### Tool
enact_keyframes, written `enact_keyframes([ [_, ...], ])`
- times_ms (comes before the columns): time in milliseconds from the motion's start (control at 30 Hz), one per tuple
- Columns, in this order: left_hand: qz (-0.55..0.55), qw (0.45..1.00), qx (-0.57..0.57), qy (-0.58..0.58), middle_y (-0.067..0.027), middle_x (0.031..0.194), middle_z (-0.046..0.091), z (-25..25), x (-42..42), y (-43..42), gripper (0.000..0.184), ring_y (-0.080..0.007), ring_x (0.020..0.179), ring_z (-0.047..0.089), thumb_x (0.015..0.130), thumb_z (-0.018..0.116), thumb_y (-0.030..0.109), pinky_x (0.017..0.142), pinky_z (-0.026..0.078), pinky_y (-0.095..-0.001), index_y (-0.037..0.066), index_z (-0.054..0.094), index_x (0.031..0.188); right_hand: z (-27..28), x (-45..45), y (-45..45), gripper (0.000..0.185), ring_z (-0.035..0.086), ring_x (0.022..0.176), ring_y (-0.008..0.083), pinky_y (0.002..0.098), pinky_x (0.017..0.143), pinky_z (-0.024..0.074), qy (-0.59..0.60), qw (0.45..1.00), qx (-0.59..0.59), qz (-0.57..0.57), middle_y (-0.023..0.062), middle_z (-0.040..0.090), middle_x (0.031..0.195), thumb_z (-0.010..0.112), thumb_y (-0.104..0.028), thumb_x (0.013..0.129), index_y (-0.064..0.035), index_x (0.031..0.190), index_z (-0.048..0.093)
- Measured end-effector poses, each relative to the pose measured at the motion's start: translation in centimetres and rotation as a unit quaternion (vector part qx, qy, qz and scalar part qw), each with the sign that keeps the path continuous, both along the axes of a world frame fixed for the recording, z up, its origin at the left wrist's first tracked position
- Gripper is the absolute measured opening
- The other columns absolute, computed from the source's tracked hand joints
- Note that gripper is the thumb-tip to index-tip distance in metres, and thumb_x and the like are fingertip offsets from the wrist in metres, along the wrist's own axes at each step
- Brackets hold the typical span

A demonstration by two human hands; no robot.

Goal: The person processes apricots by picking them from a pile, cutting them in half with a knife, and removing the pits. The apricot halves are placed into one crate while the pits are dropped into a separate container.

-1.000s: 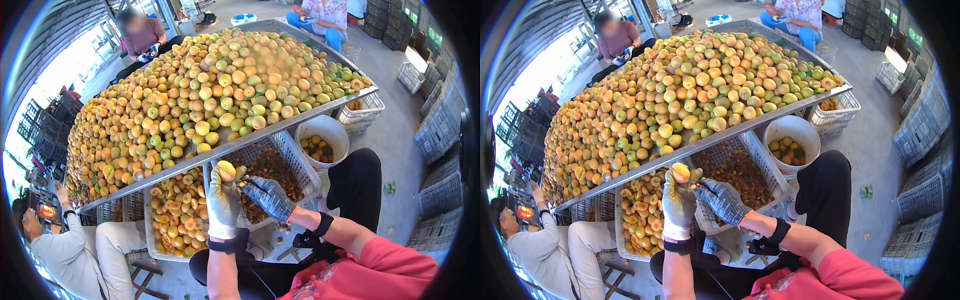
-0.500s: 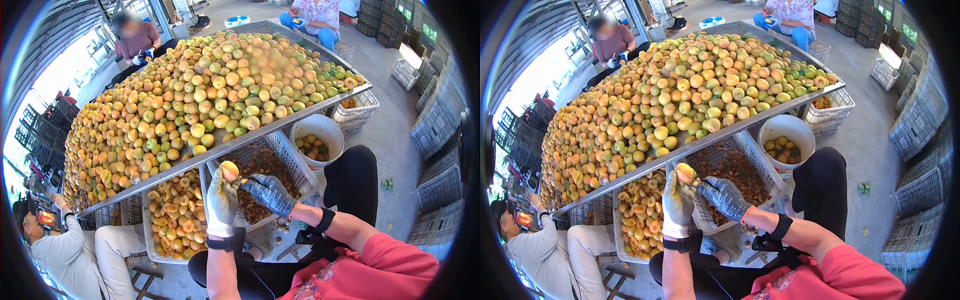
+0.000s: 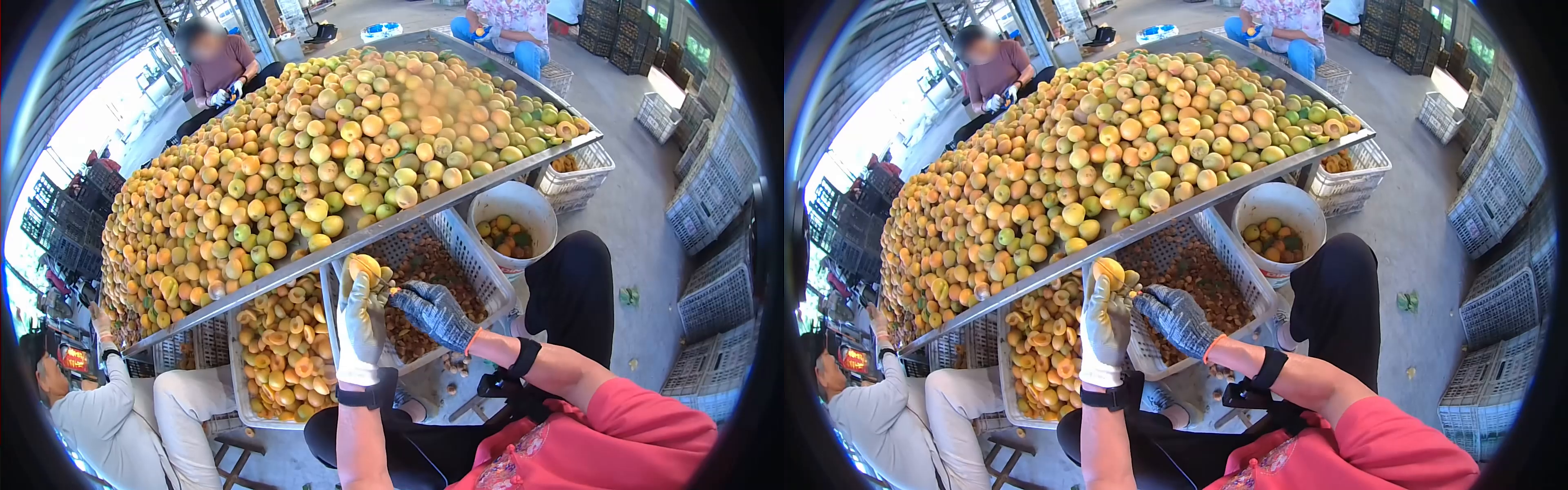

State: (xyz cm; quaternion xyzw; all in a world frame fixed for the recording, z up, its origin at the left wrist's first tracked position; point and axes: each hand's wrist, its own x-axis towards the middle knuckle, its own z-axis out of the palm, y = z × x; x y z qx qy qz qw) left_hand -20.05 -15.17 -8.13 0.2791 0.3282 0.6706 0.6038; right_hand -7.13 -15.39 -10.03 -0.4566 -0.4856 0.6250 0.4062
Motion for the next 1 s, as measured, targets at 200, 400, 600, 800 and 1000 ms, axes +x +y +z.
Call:
enact_keyframes([
  [200,-0.007,0.998,-0.031,-0.054,-0.0104,0.097,0.064,-1.8,-0.5,0.9,0.036,-0.0269,0.088,0.063,0.097,0.049,0.039,0.082,0.049,-0.04,0.008,0.055,0.115,-1.5,-1.4,0.3,0.031,0.064,0.084,0.035,0.042,0.07,0.0478,-0.131,0.979,0.153,-0.013,0.0188,0.066,0.091,0.057,-0.031,0.092,-0.0025,0.104,0.064],
  [400,0.047,0.979,-0.091,-0.176,-0.0106,0.096,0.064,-2.4,-1.4,1.5,0.043,-0.0265,0.083,0.063,0.095,0.047,0.048,0.079,0.051,-0.0407,0.008,0.056,0.11,-2.8,2.7,-4.1,0.029,0.066,0.081,0.0272,0.035,0.069,0.0504,-0.208,0.964,0.162,0.042,0.0142,0.067,0.091,0.058,-0.026,0.093,-0.0038,0.112,0.06],
  [600,0.064,0.888,0.065,0.45,-0.0134,0.095,0.065,-2.0,1.7,-1.6,0.035,-0.0251,0.084,0.062,0.096,0.051,0.03,0.077,0.048,-0.0355,0.002,0.059,0.115,1.8,2.5,0.5,0.023,0.055,0.084,0.0049,0.0227,0.074,0.0467,0.093,0.994,-0.01,-0.06,-0.0006,0.063,0.092,0.064,-0.017,0.09,-0.0014,0.106,0.064],
  [800,0.184,0.776,0.084,0.598,-0.0188,0.09,0.065,-1.3,2.3,-2.5,0.028,-0.0367,0.082,0.062,0.096,0.048,0.024,0.074,0.048,-0.0458,0.004,0.057,0.112,-0.2,-0.7,1.6,0.026,0.056,0.08,0.0059,0.0218,0.073,0.0458,0.108,0.988,0.035,-0.103,-0.0002,0.065,0.089,0.066,-0.022,0.089,0.0002,0.102,0.066],
  [1000,0.199,0.895,-0.039,0.397,-0.0192,0.081,0.058,-4.4,2.9,-2.2,0.029,-0.0353,0.072,0.055,0.101,0.036,0.027,0.069,0.043,-0.0412,0.004,0.055,0.098,-1.0,-2.5,1.1,0.028,0.058,0.057,0.0249,0.0366,0.057,0.0452,-0.177,0.941,0.245,-0.15,0.0137,0.061,0.067,0.068,-0.033,0.085,-0.0055,0.08,0.063],
])
